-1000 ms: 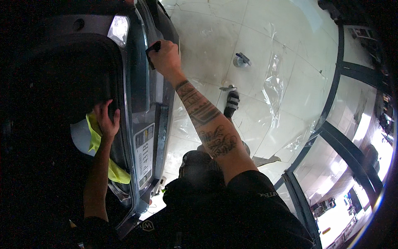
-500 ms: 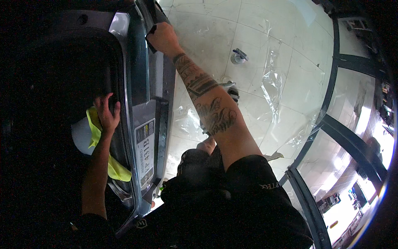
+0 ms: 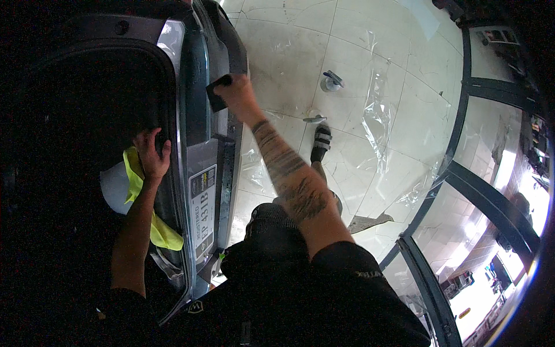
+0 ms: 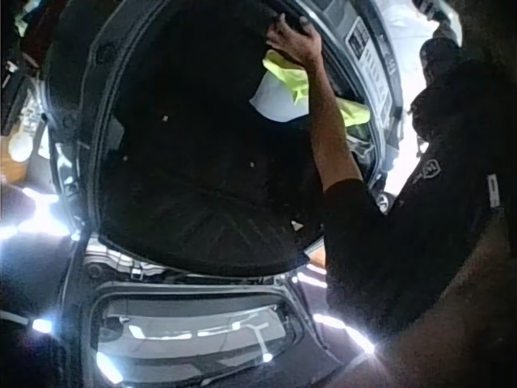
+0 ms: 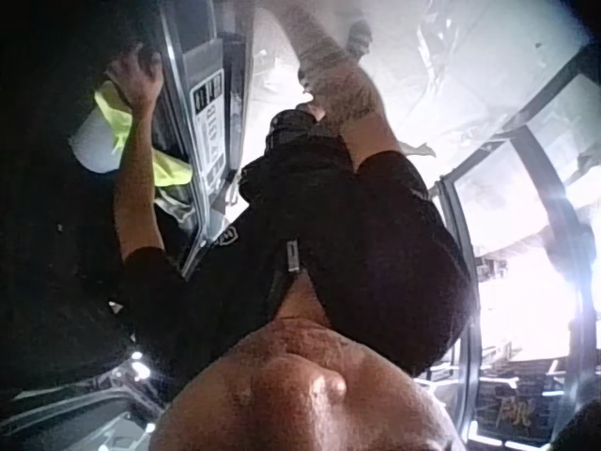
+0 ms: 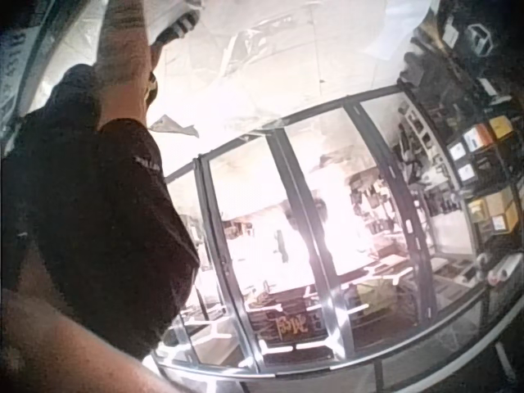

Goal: The person applies a transparent protective film to the rear bumper of a dark grey car. They use a spray bottle to wet the surface and a squeegee to smooth the film, removing air bubbles and excess liquid. The person also uses a knife to trim the film edges and a cloth to wipe the surface.

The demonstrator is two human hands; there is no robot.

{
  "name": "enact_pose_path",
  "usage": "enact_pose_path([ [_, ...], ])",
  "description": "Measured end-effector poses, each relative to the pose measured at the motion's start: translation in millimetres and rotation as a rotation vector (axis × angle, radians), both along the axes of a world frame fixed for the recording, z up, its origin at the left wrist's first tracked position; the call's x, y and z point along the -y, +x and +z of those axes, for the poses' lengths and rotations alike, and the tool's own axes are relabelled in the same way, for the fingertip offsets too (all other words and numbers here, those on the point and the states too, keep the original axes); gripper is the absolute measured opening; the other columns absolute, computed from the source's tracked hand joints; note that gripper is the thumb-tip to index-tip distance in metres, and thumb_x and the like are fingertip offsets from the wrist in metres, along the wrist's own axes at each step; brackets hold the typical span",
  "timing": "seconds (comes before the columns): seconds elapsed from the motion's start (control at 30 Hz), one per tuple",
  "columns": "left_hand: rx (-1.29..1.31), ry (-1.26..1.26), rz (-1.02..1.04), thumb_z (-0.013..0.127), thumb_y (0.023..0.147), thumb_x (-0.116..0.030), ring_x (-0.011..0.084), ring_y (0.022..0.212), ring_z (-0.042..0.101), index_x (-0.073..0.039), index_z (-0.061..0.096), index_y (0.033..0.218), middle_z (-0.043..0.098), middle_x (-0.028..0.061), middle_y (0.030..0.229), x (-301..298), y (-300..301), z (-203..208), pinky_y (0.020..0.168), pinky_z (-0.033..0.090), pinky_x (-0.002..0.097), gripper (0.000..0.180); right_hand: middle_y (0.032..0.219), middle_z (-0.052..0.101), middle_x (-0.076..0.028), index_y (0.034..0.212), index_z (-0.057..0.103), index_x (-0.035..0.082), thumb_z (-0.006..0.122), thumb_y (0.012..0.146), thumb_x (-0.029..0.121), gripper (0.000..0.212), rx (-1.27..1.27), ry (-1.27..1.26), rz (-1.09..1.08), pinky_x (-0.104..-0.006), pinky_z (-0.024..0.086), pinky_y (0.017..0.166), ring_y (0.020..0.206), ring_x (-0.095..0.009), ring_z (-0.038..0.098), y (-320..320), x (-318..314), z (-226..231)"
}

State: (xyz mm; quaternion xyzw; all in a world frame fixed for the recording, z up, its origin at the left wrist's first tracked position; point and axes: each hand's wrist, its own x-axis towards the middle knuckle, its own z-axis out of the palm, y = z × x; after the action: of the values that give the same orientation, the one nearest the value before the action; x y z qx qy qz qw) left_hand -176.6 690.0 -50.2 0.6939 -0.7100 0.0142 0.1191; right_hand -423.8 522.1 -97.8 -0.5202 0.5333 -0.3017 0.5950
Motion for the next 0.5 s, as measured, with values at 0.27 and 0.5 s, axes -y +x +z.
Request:
enact_pose_path([
  [0.27,-0.006,0.008,-0.05,0.059,0.086,-0.04,0.0359,0.104,0.044,-0.01,0.056,0.117,0.048,0.0179,0.113,6.4,0.8,-3.4,0.089,0.037,0.0483,0.044,0.081,0.068,-0.018,0.095,0.068,0.0,0.063,0.083,0.014,0.019,-0.406,-0.744,0.179,-0.0326,0.052,0.066,0.072,-0.028,0.066,-2.8,31.5,-30.4],
  [0.5,0.011,0.028,-0.015,0.055,0.09,-0.045,0.0396,0.112,0.043,-0.009,0.056,0.119,0.048,0.0202,0.119,-1.2,6.1,-7.7,0.096,0.032,0.0515,0.046,0.085,0.064,-0.026,0.083,0.065,-0.003,0.063,0.076,0.016,0.02,-0.06,-0.111,-0.154,-0.0469,0.05,0.079,0.086,-0.042,0.061,13.2,-25.7,19.3],
])
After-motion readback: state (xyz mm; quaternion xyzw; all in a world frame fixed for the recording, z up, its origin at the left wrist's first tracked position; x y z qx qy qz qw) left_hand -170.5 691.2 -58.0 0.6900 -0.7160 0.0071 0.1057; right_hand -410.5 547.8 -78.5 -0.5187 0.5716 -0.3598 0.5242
